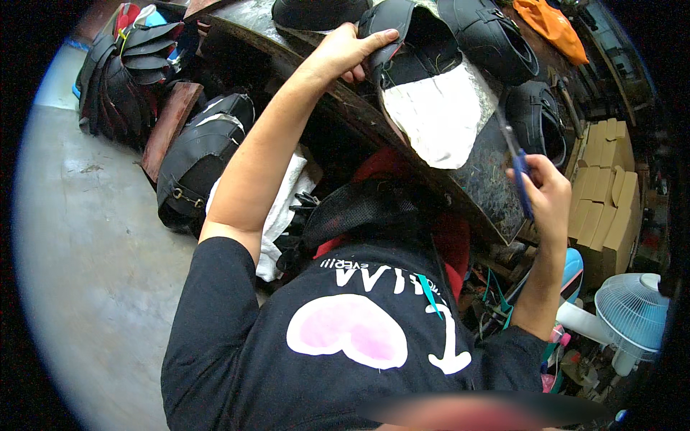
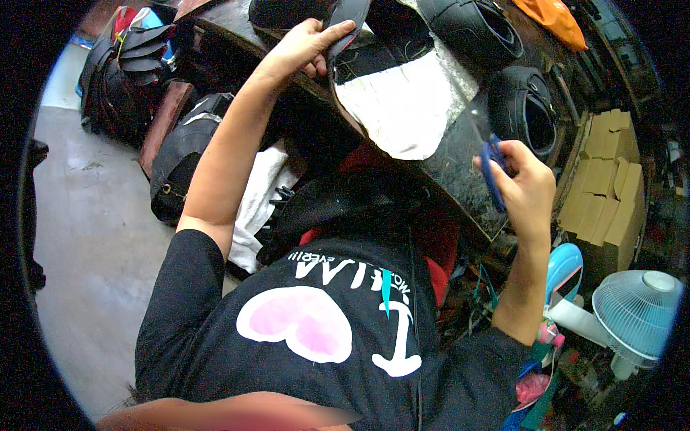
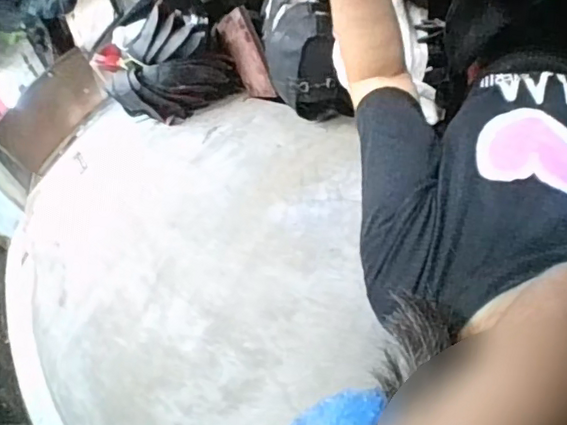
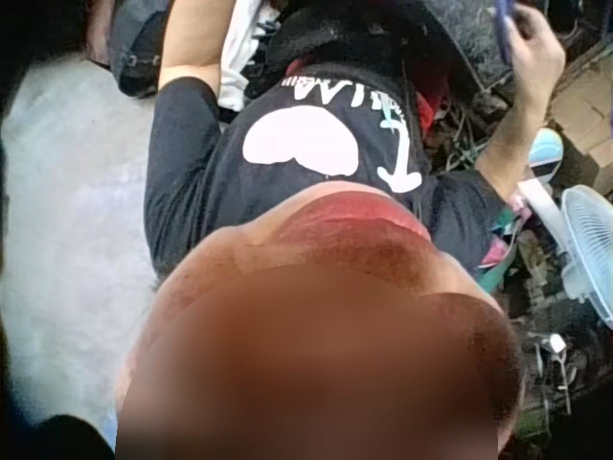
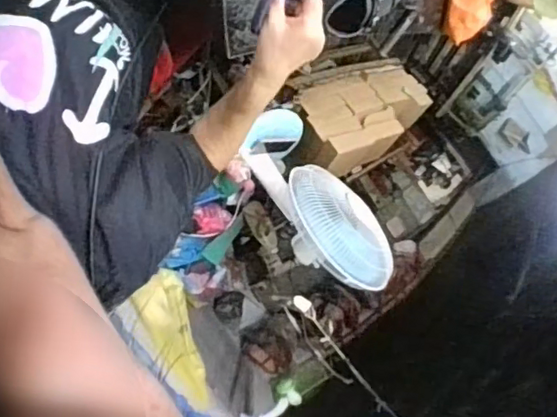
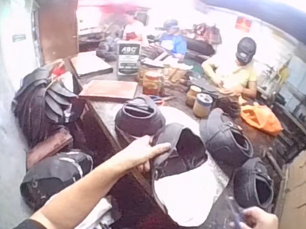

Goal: The person uses scissors to trim excess material from the edges of black slip-on shoes. They handle each shoe individually, cutting along the seams and then placing the trimmed shoes on the workbench.

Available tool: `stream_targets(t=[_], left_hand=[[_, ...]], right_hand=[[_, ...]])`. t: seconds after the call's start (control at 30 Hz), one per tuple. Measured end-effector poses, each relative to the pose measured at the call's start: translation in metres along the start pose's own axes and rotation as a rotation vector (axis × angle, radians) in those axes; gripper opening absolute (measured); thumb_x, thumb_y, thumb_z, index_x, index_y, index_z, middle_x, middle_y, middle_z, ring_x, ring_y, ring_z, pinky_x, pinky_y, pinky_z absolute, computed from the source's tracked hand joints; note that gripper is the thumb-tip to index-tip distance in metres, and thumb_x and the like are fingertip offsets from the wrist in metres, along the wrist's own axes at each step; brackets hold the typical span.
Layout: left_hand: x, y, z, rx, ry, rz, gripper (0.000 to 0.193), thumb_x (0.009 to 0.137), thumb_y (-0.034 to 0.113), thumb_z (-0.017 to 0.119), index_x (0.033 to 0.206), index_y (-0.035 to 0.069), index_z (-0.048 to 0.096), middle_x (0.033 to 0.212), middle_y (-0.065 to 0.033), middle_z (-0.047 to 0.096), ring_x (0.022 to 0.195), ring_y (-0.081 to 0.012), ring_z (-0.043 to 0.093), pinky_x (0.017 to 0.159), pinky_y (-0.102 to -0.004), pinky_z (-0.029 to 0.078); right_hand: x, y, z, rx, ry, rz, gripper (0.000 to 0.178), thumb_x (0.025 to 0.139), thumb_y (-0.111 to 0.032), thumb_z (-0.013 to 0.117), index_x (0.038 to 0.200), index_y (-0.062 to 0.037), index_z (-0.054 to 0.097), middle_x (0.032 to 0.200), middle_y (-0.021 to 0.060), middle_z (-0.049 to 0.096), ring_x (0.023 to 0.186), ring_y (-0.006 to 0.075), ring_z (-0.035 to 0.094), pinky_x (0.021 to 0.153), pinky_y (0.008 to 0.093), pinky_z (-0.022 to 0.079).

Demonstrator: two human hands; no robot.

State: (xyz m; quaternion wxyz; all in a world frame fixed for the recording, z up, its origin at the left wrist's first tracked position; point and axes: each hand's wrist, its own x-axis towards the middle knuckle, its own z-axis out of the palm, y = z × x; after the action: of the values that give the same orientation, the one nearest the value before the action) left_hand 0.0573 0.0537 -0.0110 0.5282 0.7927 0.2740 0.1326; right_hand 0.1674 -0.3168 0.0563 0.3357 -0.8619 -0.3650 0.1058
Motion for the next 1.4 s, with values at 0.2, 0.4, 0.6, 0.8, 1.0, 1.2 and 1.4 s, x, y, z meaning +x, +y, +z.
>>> stream_targets(t=[0.2, 0.4, 0.6, 0.8, 1.0, 1.2, 1.4], left_hand=[[0.003, 0.03, 0.016, 0.39, 0.461, 1.089, 0.032, 0.083, 0.007, 0.064, 0.115, 0.005, 0.059, 0.121, -0.02, 0.057, 0.103, -0.0387, 0.062, 0.089, -0.0429, 0.052], [0.007, 0.044, 0.066, 0.817, -0.085, 0.878, 0.057, 0.086, 0.002, 0.057, 0.138, 0.026, 0.055, 0.126, -0.0112, 0.061, 0.099, -0.0323, 0.069, 0.081, -0.0397, 0.059], [0.032, 0.045, 0.083, 0.883, -0.115, 0.806, 0.04, 0.082, 0.003, 0.062, 0.118, 0.018, 0.069, 0.125, -0.0072, 0.063, 0.103, -0.0326, 0.068, 0.091, -0.041, 0.055], [0.031, 0.038, 0.08, 0.717, 0.01, 0.792, 0.026, 0.087, 0.007, 0.061, 0.107, 0.02, 0.069, 0.113, -0.0082, 0.062, 0.097, -0.032, 0.069, 0.085, -0.0415, 0.057], [0.036, 0.031, 0.072, 0.572, 0.011, 0.795, 0.028, 0.088, 0.002, 0.056, 0.106, 0.02, 0.069, 0.118, -0.0098, 0.061, 0.101, -0.032, 0.068, 0.089, -0.0407, 0.055], [0.038, 0.023, 0.073, 0.571, 0.024, 0.834, 0.029, 0.086, 0.002, 0.058, 0.103, 0.019, 0.074, 0.115, -0.0108, 0.063, 0.102, -0.0326, 0.068, 0.09, -0.0416, 0.054], [0.042, 0.024, 0.085, 0.754, 0.05, 0.841, 0.025, 0.085, 0.007, 0.061, 0.103, 0.017, 0.075, 0.113, -0.0122, 0.064, 0.101, -0.0319, 0.068, 0.089, -0.0412, 0.055]], right_hand=[[0.024, -0.019, 0.013, -0.751, 0.08, -0.078, 0.035, 0.078, -0.039, 0.079, 0.095, -0.0091, 0.07, 0.071, 0.0101, 0.068, 0.063, 0.0223, 0.068, 0.061, 0.035, 0.05], [0.045, -0.042, 0.007, -0.968, -0.022, -0.18, 0.041, 0.079, -0.046, 0.076, 0.095, -0.0094, 0.065, 0.075, 0.0137, 0.07, 0.073, 0.031, 0.071, 0.067, 0.0421, 0.055], [0.059, -0.053, -0.001, -1.046, -0.083, -0.223, 0.042, 0.08, -0.046, 0.075, 0.094, -0.008, 0.063, 0.078, 0.0127, 0.072, 0.077, 0.0299, 0.072, 0.071, 0.0419, 0.055], [0.054, -0.051, -0.004, -0.977, -0.039, -0.265, 0.041, 0.079, -0.045, 0.075, 0.095, -0.0086, 0.064, 0.079, 0.0126, 0.072, 0.076, 0.0294, 0.072, 0.069, 0.0423, 0.054], [0.056, -0.051, -0.001, -0.985, -0.004, -0.271, 0.042, 0.079, -0.044, 0.076, 0.097, -0.0086, 0.064, 0.079, 0.0131, 0.072, 0.076, 0.0291, 0.072, 0.069, 0.0416, 0.054], [0.062, -0.059, -0.001, -1.042, -0.073, -0.222, 0.039, 0.079, -0.04, 0.076, 0.098, -0.0083, 0.065, 0.081, 0.0138, 0.072, 0.079, 0.0288, 0.072, 0.073, 0.0414, 0.055], [0.066, -0.059, -0.002, -1.038, -0.043, -0.295, 0.038, 0.078, -0.042, 0.075, 0.093, -0.0087, 0.064, 0.08, 0.0155, 0.071, 0.077, 0.0332, 0.071, 0.07, 0.0443, 0.055]])
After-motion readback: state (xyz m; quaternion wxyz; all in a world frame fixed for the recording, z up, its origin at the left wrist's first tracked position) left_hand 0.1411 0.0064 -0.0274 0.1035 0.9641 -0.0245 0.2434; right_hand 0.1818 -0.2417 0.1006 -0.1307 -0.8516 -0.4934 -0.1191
